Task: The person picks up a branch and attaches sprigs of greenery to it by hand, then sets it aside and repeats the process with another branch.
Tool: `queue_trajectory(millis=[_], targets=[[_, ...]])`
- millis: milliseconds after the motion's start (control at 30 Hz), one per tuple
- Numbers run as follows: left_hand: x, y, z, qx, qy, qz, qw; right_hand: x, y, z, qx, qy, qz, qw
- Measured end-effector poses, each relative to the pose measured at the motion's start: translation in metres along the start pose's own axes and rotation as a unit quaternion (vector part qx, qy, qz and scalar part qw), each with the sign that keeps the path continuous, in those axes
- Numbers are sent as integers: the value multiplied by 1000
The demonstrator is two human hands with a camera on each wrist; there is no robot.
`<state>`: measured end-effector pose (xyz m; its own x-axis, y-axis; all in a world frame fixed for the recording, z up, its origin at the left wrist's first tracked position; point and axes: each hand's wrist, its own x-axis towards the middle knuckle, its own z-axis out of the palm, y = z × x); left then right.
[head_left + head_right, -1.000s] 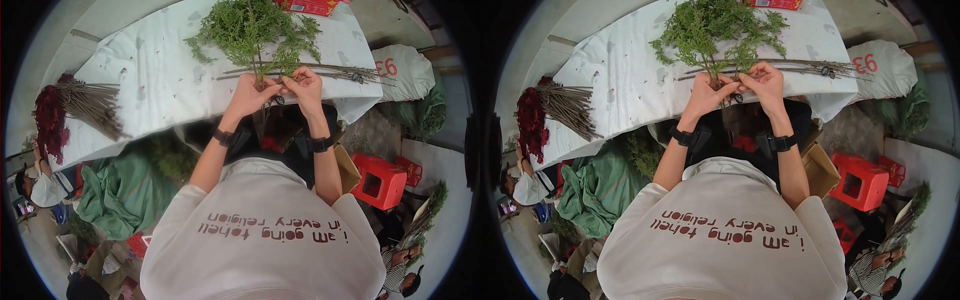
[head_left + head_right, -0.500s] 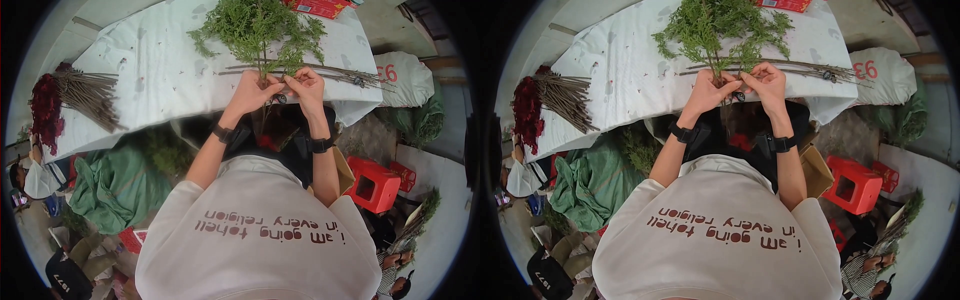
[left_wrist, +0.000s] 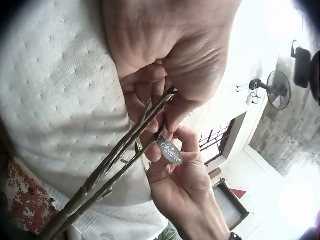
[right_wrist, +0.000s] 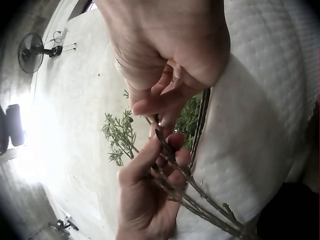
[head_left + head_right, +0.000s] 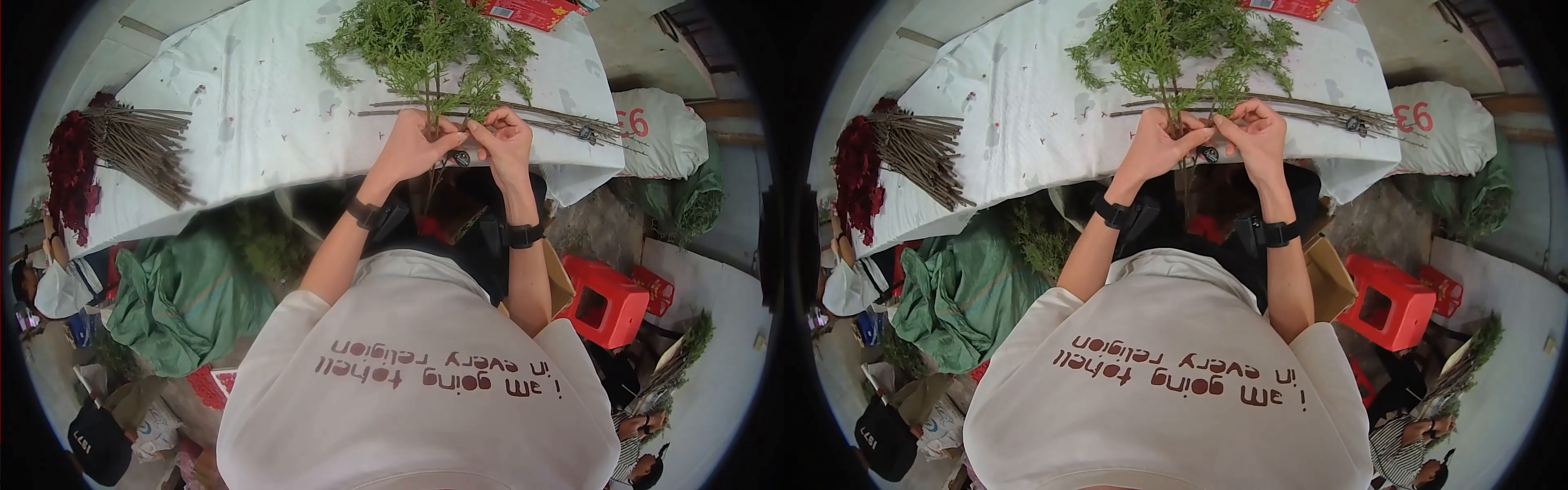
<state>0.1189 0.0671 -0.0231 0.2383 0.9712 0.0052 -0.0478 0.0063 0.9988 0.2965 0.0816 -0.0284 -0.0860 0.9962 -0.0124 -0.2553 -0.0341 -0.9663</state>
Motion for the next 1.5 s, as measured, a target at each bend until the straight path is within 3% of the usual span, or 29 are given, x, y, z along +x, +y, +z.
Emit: queue_trajectory(millis=[1133, 1500], targets=[[4, -12, -5, 11, -22, -9, 1000, 0, -9, 3, -44, -39, 34, 998], [1, 6, -4, -30, -15, -27, 999, 3, -4, 4, -13, -35, -3, 999]])
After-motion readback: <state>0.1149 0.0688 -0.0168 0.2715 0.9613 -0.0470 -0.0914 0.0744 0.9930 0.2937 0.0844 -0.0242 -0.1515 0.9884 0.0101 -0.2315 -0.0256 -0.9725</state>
